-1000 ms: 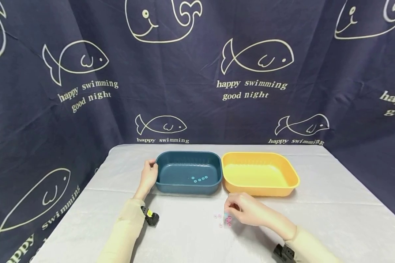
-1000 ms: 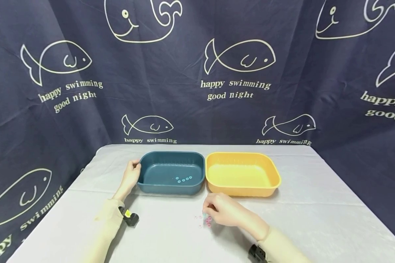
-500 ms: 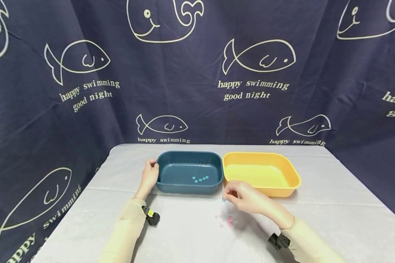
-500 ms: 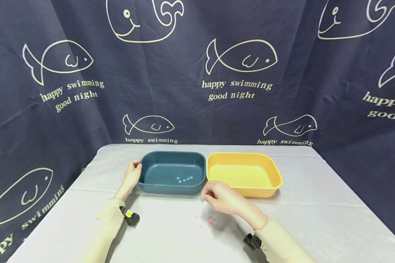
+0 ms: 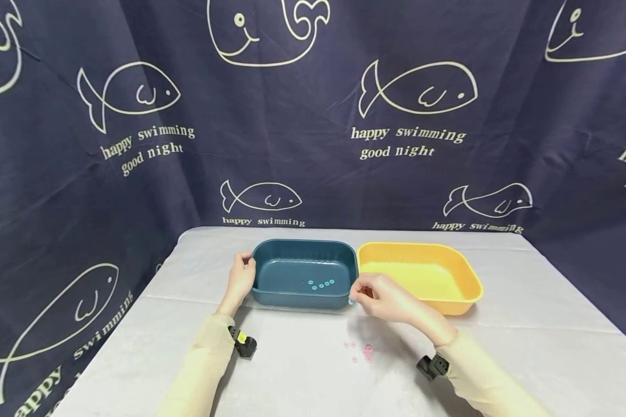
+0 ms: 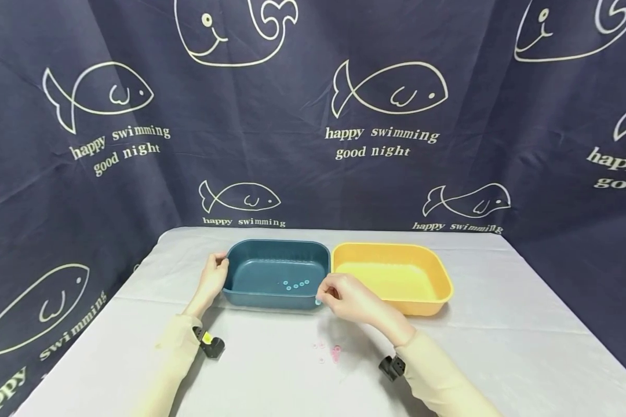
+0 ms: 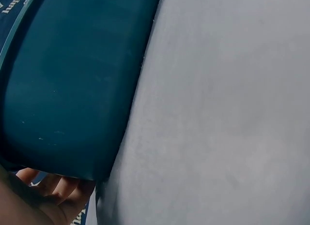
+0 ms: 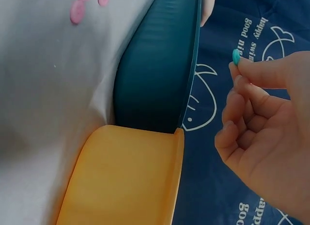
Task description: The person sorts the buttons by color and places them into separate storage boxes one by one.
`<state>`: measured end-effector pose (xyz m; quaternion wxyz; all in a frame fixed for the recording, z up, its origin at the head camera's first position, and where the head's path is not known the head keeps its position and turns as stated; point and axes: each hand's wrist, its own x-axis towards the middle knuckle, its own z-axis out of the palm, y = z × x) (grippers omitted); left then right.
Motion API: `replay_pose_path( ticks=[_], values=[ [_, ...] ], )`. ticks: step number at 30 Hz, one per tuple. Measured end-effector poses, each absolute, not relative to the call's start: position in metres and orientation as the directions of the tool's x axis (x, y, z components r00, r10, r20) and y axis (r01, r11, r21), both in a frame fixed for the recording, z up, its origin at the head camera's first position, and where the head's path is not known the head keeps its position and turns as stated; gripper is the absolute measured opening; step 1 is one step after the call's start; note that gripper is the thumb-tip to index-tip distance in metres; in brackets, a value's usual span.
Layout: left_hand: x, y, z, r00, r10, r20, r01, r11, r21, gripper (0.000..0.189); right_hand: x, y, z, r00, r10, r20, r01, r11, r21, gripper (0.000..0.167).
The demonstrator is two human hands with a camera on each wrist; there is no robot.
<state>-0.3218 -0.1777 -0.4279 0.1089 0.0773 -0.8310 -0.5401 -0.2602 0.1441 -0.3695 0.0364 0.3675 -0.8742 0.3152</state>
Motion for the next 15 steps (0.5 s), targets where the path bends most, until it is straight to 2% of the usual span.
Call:
replay_pose_path(
  ticks=[11, 15],
  values=[
    [-0.323, -0.177, -0.427, -0.966, -0.243, 0.093, -0.012, 0.398, 0.917, 0.036, -0.274, 0.136, -0.366, -0.721, -0.602, 0.343, -0.686, 0.550, -0.477, 0.009],
    [-0.323, -0.177, -0.427, -0.966, -0.243, 0.090, -0.015, 0.397, 0.918, 0.036, -0.278, 0.133, -0.365, -0.752, -0.581, 0.311, -0.650, 0.577, -0.494, 0.008]
  ],
)
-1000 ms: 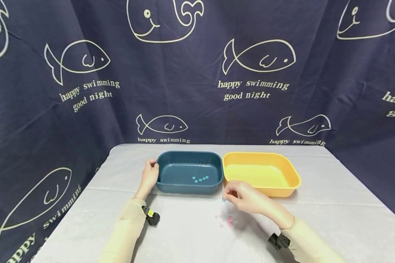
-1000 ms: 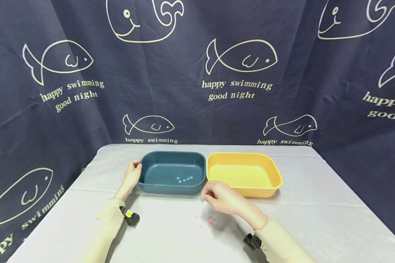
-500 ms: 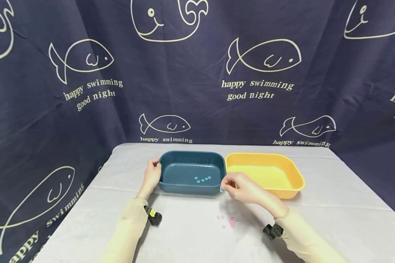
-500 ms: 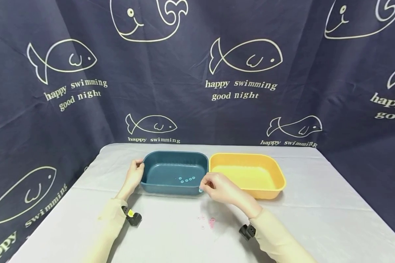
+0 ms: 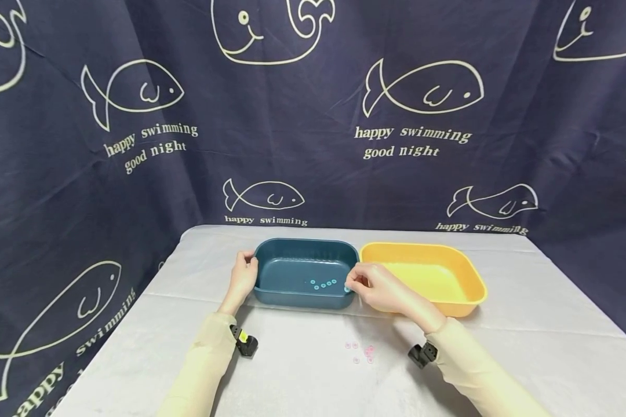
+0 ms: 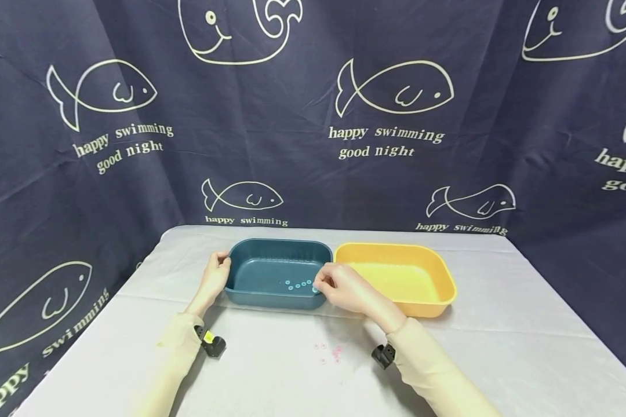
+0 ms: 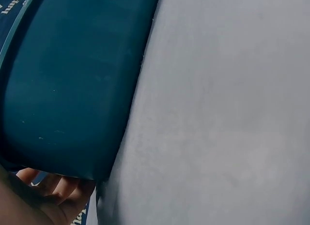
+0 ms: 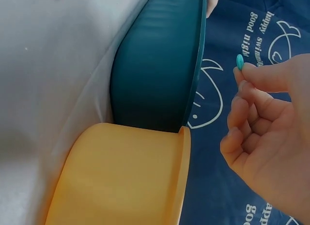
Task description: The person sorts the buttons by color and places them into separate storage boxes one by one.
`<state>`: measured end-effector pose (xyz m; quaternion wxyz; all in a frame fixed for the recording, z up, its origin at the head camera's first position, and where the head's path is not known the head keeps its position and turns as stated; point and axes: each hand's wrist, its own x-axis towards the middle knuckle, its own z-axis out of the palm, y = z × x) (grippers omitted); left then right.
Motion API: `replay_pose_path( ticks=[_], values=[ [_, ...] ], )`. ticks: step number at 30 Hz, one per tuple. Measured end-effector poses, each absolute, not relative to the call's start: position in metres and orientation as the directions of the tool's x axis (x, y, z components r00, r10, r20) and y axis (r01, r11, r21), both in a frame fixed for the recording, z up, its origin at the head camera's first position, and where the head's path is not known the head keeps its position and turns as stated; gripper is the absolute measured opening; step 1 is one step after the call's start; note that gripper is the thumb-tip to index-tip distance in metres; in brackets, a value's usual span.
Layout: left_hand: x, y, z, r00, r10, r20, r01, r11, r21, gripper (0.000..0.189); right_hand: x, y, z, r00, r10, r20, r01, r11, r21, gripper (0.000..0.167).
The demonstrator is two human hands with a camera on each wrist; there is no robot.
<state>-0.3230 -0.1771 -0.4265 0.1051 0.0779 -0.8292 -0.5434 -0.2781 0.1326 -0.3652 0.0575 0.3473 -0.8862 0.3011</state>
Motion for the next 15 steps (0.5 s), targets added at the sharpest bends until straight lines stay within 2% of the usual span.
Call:
replay_pose_path(
  ticks=[6, 15],
  values=[
    [-0.323, -0.178, -0.426, -0.966, -0.241, 0.097, -0.006, 0.392, 0.920, 0.036, -0.287, 0.128, -0.364, -0.791, -0.551, 0.266, -0.598, 0.606, -0.524, 0.009],
    [-0.322, -0.177, -0.427, -0.964, -0.244, 0.109, 0.004, 0.395, 0.919, 0.035, -0.303, 0.123, -0.369, -0.746, -0.586, 0.316, -0.660, 0.583, -0.474, 0.009]
  ],
)
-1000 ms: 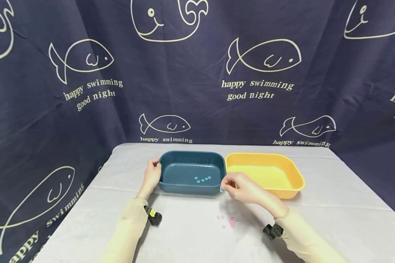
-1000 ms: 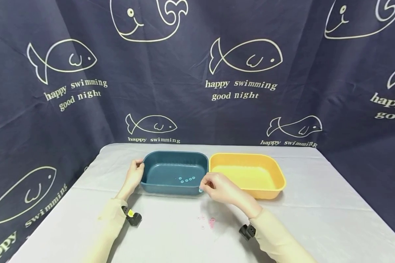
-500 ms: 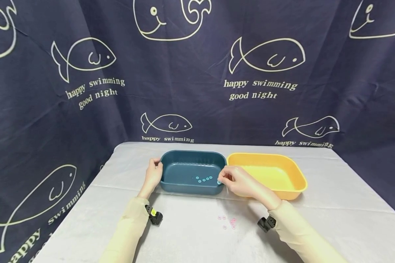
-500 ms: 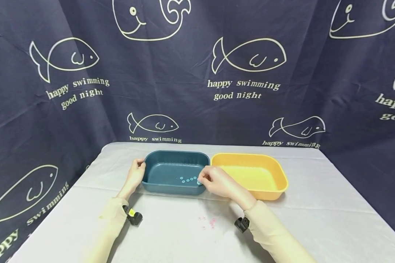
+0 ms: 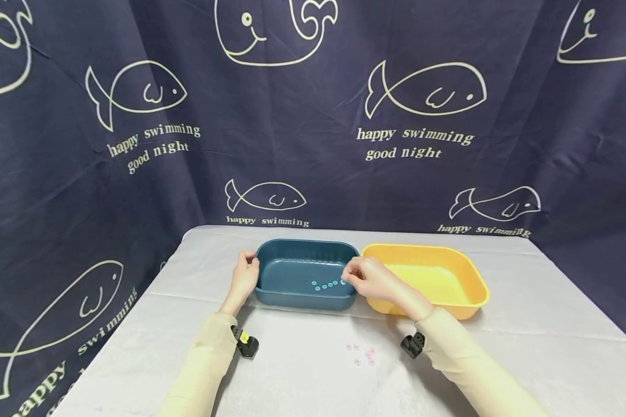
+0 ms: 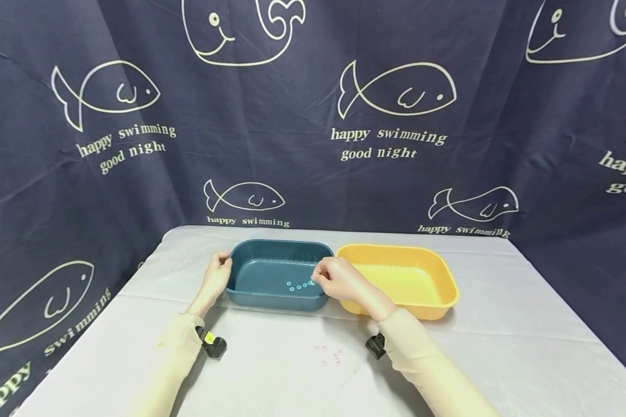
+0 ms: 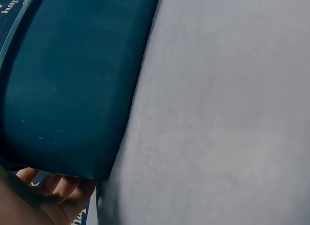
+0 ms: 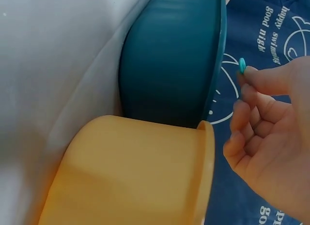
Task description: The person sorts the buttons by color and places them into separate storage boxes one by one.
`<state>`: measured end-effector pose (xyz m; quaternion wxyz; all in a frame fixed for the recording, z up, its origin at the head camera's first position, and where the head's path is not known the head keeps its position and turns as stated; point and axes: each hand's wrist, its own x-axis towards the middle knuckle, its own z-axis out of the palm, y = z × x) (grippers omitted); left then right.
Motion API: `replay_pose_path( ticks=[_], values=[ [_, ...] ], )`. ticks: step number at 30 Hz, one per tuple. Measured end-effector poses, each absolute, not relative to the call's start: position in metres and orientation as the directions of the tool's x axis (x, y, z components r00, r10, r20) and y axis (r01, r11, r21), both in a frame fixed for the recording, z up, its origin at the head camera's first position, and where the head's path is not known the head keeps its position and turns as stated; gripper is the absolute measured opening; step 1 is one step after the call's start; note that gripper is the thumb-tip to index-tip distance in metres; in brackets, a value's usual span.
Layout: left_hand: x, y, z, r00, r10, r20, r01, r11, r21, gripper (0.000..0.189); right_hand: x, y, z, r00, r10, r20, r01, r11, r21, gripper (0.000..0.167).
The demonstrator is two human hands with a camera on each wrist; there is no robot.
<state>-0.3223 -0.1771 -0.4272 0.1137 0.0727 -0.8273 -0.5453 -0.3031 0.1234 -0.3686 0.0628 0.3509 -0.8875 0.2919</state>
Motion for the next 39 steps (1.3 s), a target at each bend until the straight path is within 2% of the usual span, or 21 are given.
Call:
replay_pose_path(
  ticks=[12, 39],
  values=[
    [-0.323, -0.176, -0.427, -0.962, -0.253, 0.107, -0.003, 0.401, 0.916, 0.035, -0.316, 0.114, -0.371, -0.778, -0.573, 0.258, -0.617, 0.619, -0.487, 0.009],
    [-0.322, -0.176, -0.428, -0.958, -0.264, 0.113, -0.002, 0.397, 0.918, 0.033, -0.335, 0.104, -0.380, -0.740, -0.637, 0.215, -0.663, 0.635, -0.398, 0.014]
  ],
)
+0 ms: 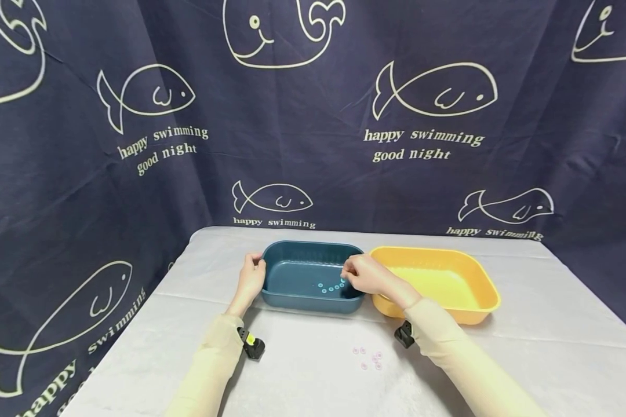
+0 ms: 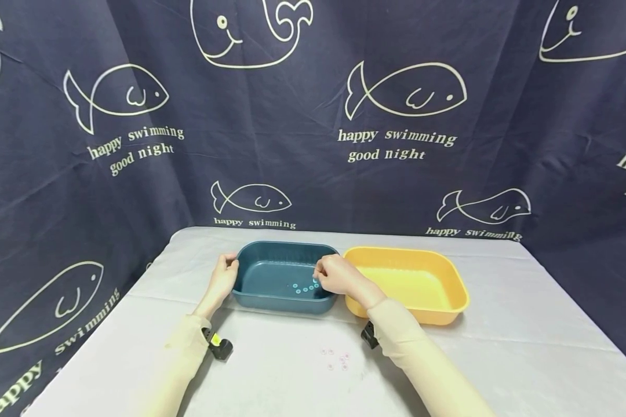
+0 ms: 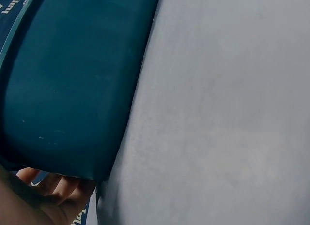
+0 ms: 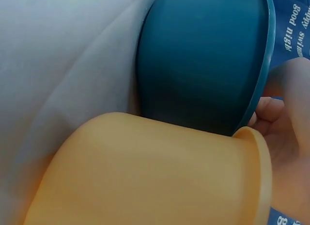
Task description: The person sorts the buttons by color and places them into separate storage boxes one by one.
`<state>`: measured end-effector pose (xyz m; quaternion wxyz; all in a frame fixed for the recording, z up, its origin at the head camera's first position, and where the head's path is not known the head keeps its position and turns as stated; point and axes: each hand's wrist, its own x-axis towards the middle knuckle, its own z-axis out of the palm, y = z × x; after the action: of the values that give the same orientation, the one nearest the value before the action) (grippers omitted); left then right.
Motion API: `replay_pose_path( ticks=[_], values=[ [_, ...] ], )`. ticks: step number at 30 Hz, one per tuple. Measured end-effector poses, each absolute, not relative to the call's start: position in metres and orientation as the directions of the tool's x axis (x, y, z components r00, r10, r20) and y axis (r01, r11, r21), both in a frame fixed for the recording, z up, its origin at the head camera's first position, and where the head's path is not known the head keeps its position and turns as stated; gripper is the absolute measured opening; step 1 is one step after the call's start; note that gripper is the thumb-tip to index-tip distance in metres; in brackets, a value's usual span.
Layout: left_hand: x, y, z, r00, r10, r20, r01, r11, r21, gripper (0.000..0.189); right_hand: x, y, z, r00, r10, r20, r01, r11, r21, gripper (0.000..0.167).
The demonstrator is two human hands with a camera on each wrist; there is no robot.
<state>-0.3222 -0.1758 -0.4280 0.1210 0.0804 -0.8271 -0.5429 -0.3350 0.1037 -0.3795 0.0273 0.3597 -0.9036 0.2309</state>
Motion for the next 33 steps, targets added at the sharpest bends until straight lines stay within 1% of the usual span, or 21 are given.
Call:
replay_pose_path(
  ticks=[7, 20, 33],
  values=[
    [-0.3219, -0.1758, -0.4298, -0.960, -0.258, 0.111, 0.002, 0.390, 0.921, 0.034, -0.3336, 0.1040, -0.3787, -0.729, -0.650, 0.215, -0.676, 0.631, -0.381, 0.014],
    [-0.3221, -0.1756, -0.4295, -0.960, -0.259, 0.111, 0.001, 0.391, 0.920, 0.034, -0.3335, 0.1048, -0.3792, -0.744, -0.637, 0.202, -0.658, 0.646, -0.386, 0.011],
    [-0.3208, -0.1756, -0.4270, -0.960, -0.256, 0.116, 0.004, 0.400, 0.916, 0.034, -0.3336, 0.1094, -0.3782, -0.709, -0.664, 0.239, -0.699, 0.616, -0.363, 0.009]
  ],
)
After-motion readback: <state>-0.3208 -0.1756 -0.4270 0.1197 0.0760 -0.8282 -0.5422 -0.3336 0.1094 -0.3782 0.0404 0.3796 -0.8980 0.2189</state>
